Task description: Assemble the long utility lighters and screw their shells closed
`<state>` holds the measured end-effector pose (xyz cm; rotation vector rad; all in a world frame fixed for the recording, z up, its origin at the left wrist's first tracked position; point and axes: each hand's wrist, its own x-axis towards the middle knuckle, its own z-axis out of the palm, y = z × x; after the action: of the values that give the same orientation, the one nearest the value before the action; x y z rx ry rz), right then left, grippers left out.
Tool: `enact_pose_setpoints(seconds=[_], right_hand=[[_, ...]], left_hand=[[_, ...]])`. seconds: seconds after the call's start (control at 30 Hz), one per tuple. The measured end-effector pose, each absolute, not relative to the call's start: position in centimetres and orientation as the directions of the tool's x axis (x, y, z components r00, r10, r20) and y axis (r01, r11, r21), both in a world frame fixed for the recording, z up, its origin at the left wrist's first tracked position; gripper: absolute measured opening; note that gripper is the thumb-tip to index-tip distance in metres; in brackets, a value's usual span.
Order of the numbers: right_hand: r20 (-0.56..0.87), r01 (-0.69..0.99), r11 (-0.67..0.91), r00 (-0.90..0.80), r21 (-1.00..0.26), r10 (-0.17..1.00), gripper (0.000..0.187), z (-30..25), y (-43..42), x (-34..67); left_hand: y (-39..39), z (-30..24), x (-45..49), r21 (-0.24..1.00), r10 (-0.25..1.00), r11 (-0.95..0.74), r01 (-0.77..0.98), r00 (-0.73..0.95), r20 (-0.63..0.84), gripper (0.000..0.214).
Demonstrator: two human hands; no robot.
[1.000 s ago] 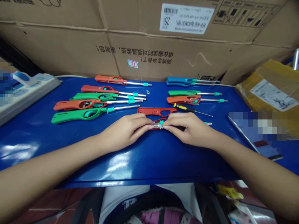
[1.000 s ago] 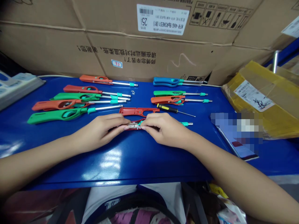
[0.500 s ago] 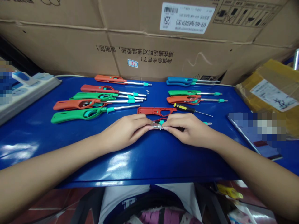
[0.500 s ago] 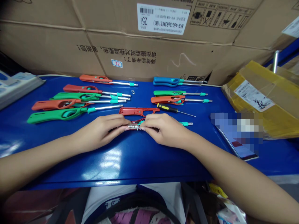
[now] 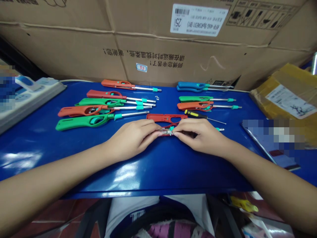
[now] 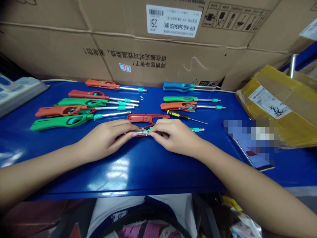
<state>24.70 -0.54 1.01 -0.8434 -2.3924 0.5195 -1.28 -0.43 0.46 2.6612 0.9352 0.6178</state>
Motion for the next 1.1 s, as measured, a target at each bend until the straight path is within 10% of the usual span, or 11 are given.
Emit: enact_pose_setpoints(seconds=[1.1], right_hand=[[0.444, 0.442, 0.743, -0.606, -0.502, 0.66, 0.008, 1.07, -0.73, 24.72]], left_hand=[[-0.47, 0.46, -1.03, 0.462, 0.647, -0.748, 0.476, 0.676, 0.352, 0.028]])
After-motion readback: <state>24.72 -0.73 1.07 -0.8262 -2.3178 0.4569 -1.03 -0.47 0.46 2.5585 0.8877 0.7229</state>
